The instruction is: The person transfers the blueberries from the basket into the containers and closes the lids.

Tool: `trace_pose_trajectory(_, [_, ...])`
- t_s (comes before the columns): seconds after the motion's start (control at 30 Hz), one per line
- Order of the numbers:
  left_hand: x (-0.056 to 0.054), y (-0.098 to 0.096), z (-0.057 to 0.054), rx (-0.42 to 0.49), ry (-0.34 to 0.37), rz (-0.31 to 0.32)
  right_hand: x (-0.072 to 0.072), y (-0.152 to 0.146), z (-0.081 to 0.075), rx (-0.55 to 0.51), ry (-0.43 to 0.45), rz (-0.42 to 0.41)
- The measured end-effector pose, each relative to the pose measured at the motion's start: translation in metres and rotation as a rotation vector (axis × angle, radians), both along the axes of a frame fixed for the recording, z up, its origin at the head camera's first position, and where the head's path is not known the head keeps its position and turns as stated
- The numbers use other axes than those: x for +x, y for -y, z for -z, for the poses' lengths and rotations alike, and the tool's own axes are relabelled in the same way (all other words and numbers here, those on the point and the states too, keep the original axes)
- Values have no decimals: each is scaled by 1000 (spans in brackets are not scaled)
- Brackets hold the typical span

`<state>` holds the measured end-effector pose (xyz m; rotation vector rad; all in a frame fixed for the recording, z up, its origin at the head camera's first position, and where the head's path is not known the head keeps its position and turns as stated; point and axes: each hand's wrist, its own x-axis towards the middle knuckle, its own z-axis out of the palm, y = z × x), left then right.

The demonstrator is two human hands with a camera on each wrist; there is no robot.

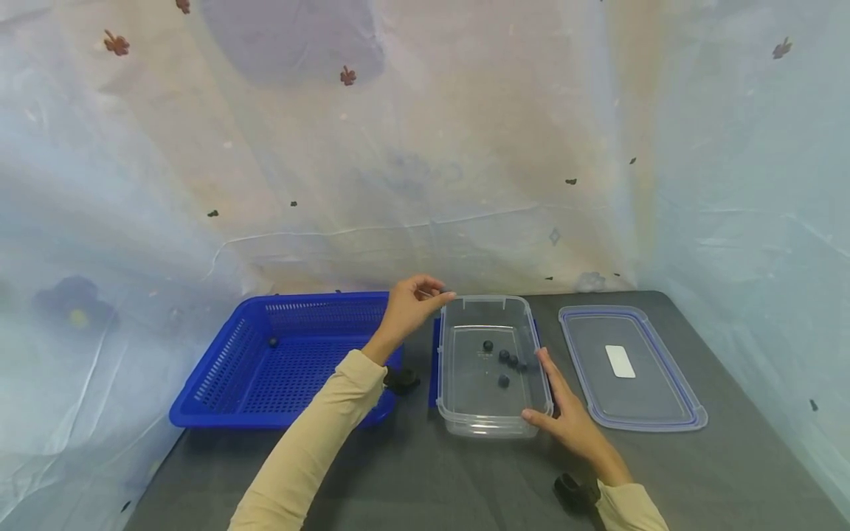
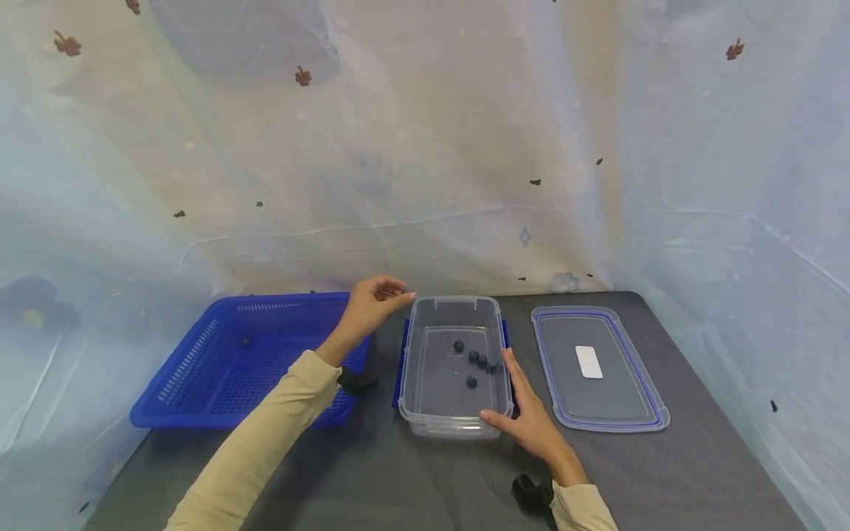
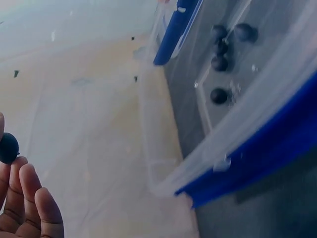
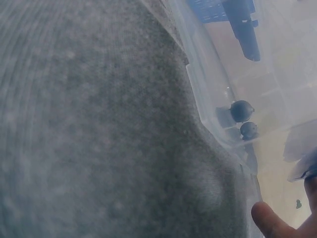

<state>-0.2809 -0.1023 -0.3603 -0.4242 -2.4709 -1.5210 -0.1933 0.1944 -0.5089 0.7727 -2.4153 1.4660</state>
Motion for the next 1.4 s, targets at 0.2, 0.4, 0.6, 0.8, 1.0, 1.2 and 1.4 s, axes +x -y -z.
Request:
trace_pose_trajectory(0.2, [-9, -26, 13, 16, 21, -4, -1, -2, 2, -20, 4, -17])
trace_pose_trajectory(0.4, [-16, -48, 25, 66, 107, -17, 0, -1, 1, -14, 19, -11])
trace_pose_trajectory(0.6, [-23, -69, 37, 89, 185, -74, 3, 2, -7, 2, 29, 12])
trace_pose_trajectory(0.8, [-30, -87, 50, 157, 236, -120, 16, 10, -37, -25, 58, -15])
trace_pose_trajectory(1.0, [-32, -102, 66, 214, 305, -182, 20, 13, -44, -19, 63, -17])
trace_pose_trajectory(1.2, [-32, -113, 81, 179, 326, -252, 19, 12, -40, -10, 64, -5])
trace_pose_trajectory(1.4, [-31, -121, 90, 52, 286, -332, 20, 13, -40, -22, 52, -8])
